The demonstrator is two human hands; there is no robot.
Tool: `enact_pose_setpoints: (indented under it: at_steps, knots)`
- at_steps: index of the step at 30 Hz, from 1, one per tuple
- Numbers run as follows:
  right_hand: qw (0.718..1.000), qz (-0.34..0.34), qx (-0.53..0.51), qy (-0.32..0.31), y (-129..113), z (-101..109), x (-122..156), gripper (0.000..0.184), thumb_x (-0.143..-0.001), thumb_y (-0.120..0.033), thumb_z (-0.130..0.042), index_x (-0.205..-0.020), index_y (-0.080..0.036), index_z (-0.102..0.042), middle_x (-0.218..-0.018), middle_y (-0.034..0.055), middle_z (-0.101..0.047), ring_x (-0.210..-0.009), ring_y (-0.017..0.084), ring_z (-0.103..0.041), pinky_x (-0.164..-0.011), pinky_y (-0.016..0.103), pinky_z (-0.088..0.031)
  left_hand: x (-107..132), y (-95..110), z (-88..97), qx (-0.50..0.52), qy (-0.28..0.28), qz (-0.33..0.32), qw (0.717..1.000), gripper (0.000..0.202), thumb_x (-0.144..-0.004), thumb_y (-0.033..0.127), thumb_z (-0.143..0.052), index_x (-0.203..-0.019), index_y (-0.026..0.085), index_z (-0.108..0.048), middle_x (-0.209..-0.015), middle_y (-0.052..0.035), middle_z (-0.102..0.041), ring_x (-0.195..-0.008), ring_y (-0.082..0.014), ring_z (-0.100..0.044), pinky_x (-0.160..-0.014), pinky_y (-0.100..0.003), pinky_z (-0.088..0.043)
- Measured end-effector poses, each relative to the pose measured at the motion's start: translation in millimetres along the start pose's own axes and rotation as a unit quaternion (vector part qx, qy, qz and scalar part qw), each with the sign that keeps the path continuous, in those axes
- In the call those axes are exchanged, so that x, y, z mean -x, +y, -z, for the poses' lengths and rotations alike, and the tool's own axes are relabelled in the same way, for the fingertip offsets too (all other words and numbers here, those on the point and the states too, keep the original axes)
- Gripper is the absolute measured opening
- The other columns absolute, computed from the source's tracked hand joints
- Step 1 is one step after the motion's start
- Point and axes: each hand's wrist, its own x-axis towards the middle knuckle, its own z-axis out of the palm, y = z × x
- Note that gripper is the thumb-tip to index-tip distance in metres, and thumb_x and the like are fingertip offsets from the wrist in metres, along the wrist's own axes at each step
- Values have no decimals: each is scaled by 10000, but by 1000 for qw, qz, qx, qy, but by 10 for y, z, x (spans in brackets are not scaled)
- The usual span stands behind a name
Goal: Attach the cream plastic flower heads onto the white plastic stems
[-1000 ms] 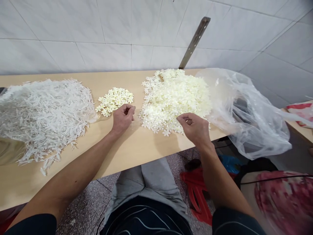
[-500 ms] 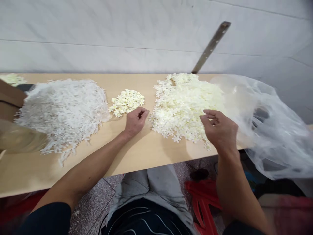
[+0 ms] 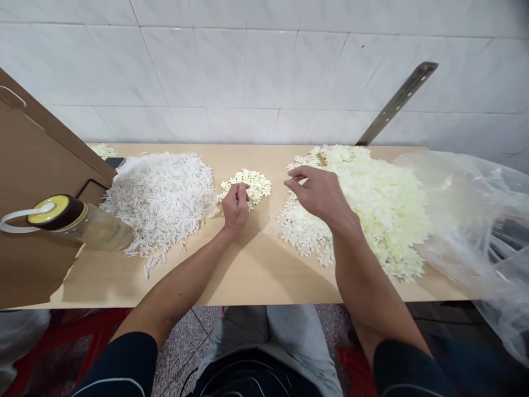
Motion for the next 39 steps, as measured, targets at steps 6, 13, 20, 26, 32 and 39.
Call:
enact_pose_setpoints:
  at_steps: [6, 13, 20, 26, 32, 39]
  knots:
    - [977, 5, 152, -147, 49, -636, -372, 243, -901, -327, -638, -1078, -188, -730, -1085, 104, -756, -1034, 268, -657, -883, 348, -458, 298, -58, -181, -49, -76, -108, 990, 303, -999, 440, -476, -904, 228, -671, -694, -4, -569, -637, -155, -523, -668, -281, -437]
    - [974, -6, 172, -150, 131, -1044, -383, 308, -903, -282, -625, -1174, -156, -698, -1142, 166, -712, -1039, 284, -650, -880, 356, -458, 389, -67, -218, -50, -137, -155, 977, 268, -995, 404, -485, -880, 237, -660, -747, -38, -594, -711, -185, -563, -738, -313, -471]
    - [982, 3, 147, -120, 156, -1050, -436, 290, -945, -313, -586, -1173, -171, -695, -1128, 150, -704, -1004, 266, -654, -879, 355, -455, 384, -60, -232, -59, -119, -228, 965, 232, -1004, 328, -487, -902, 198, -650, -724, -32, -620, -665, -152, -578, -674, -280, -474]
    - [986, 113, 58, -112, 25, -1050, -567, 261, -938, -361, -614, -1096, -186, -725, -1031, 97, -740, -941, 238, -660, -862, 342, -446, 475, -26, -257, -78, -163, -312, 932, 264, -1003, 325, -495, -794, 193, -585, -697, -37, -634, -619, -127, -585, -598, -257, -448]
    - [979, 86, 125, -135, 103, -975, -1149, 258, -955, -313, -552, -1086, -177, -728, -1080, 121, -743, -985, 271, -648, -872, 376, -442, 422, -67, -240, -87, -161, -283, 941, 309, -1003, 331, -490, -722, 206, -520, -646, -19, -586, -583, -115, -528, -569, -254, -396]
    - [959, 59, 158, -229, 165, -1162, -1479, 352, -890, -340, -658, -1190, -167, -720, -1216, 148, -717, -1095, 295, -634, -913, 383, -469, 311, -141, -221, -61, -123, -211, 968, 343, -992, 326, -510, -671, 209, -482, -602, 8, -466, -560, -119, -423, -572, -277, -352]
